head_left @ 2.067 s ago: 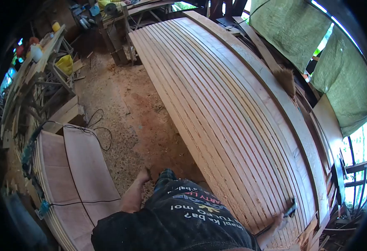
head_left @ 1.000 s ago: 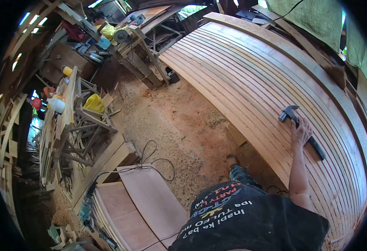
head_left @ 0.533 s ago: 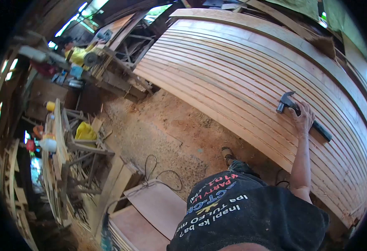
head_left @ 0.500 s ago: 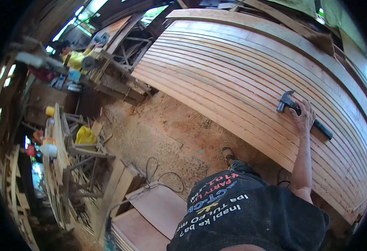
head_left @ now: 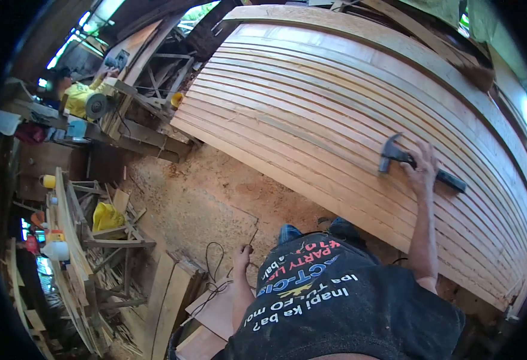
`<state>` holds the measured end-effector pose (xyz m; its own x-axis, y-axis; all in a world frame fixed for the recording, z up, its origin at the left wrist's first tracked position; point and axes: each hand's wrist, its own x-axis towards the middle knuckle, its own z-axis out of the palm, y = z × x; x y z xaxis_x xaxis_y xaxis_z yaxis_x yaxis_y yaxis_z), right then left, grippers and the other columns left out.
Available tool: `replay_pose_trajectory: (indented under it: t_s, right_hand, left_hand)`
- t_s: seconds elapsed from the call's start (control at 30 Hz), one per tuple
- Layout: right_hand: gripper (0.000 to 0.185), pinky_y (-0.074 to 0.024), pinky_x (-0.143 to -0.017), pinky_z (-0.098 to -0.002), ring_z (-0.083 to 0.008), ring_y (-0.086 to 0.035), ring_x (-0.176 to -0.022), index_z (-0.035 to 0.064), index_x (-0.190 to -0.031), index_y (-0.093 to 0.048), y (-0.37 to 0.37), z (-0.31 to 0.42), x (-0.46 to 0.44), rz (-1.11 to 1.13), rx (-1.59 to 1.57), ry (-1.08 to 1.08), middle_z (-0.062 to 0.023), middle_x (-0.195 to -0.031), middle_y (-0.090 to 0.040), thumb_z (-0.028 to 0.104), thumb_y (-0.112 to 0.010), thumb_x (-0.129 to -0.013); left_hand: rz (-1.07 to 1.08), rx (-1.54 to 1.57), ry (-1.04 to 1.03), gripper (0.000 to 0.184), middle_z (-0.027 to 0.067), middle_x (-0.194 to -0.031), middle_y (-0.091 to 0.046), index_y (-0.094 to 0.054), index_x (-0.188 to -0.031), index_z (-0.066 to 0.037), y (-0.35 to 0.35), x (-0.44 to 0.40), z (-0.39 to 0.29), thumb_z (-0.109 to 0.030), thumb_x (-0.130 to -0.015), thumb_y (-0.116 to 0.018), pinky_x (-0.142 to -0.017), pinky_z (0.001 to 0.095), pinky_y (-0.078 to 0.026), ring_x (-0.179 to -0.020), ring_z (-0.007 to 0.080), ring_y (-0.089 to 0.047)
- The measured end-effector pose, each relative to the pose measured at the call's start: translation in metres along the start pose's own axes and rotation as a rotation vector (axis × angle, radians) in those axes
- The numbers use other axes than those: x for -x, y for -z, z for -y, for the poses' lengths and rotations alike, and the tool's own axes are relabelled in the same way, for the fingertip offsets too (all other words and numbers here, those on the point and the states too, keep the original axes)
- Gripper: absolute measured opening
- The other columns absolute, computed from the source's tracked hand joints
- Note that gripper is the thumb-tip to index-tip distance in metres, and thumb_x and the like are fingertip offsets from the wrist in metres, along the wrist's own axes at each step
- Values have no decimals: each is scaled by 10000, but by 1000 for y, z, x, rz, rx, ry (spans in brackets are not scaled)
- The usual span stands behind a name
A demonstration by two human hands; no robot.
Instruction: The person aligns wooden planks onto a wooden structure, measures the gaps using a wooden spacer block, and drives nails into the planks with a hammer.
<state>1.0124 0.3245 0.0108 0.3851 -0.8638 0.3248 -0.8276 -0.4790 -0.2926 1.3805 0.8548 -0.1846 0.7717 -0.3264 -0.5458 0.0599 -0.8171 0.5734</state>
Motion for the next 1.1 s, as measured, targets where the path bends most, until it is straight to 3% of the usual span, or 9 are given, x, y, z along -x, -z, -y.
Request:
replay_pose_trajectory:
  t_s: [0.2, 0.37, 0.47, 0.5, 0.57, 0.73, 0.8, 0.97, 1.1]
  right_hand:
    - [403, -216, -1127, -475, -319, -290, -1415, 189, -1078, -703, -55, 125, -67, 93, -106, 110, -42, -1437, -457, 263, -793, -692]
    - [407, -214, -1104, -524, -337, -297, -1413, 220, -1124, -681, -100, 208, -107, 70, -112, 117, -78, -1428, -477, 353, -777, -752]
    - [391, -221, -1101, -520, -328, -328, -1395, 219, -1149, -672, -138, 223, -143, -57, -171, 63, -106, -1422, -485, 439, -701, -827]
    - [464, -233, -1098, -505, -311, -371, -1369, 198, -1206, -652, -150, 225, -154, -106, -168, -18, -129, -1407, -499, 534, -573, -896]
    - [532, -234, -1104, -489, -297, -388, -1358, 177, -1245, -632, -165, 237, -167, -151, 147, -175, -127, -1398, -509, 574, -509, -912]
    - [569, -231, -1121, -461, -273, -398, -1355, 179, -1302, -599, -171, 244, -170, -92, 352, -387, -122, -1401, -510, 582, -484, -916]
    - [555, -242, -1119, -456, -271, -404, -1351, 189, -1321, -585, -170, 244, -175, -42, 394, -446, -119, -1399, -515, 565, -496, -922]
    - [633, -204, -1150, -469, -263, -362, -1384, 183, -1385, -516, -160, 260, -194, 164, 405, -653, -99, -1458, -457, 606, -430, -923]
    - [621, -179, -1174, -461, -264, -340, -1395, 178, -1397, -497, -178, 255, -202, 68, 474, -809, -75, -1458, -457, 579, -434, -927]
  left_hand:
    - [304, -241, -186, 341, 141, -950, -732, -718, -1034, -25, 22, -29, -2, -282, -815, -672, -796, 351, -517, -868, 244, -694]
    - [420, -225, 69, 344, 144, -925, -727, -709, -1045, -10, 66, -76, 50, -267, -820, -674, -777, 349, -520, -842, 236, -689]
    - [420, -139, 169, 345, 146, -910, -725, -704, -1052, -1, 117, -127, 55, -258, -823, -676, -766, 348, -522, -826, 231, -686]
    - [416, -93, 196, 346, 146, -905, -724, -702, -1054, 2, 133, -148, 57, -255, -824, -676, -762, 348, -523, -821, 229, -685]
    - [419, 16, 219, 347, 148, -896, -723, -699, -1059, 7, 164, -192, 50, -249, -826, -677, -755, 347, -524, -811, 226, -683]
    - [415, -145, 163, 284, 118, -856, -719, -706, -1020, 8, 270, -257, -35, -214, -850, -662, -692, 329, -520, -768, 191, -678]
    - [376, 34, 164, 198, 96, -818, -703, -686, -961, 14, 294, -302, -14, -151, -859, -648, -667, 301, -509, -740, 165, -671]
    - [256, 345, -3, 132, 77, -768, -655, -574, -930, 2, 338, -342, -103, -80, -854, -643, -715, 296, -518, -757, 189, -684]
    - [294, 357, -145, 154, 74, -756, -637, -511, -955, -9, 358, -354, -183, -66, -869, -625, -775, 297, -516, -809, 196, -692]
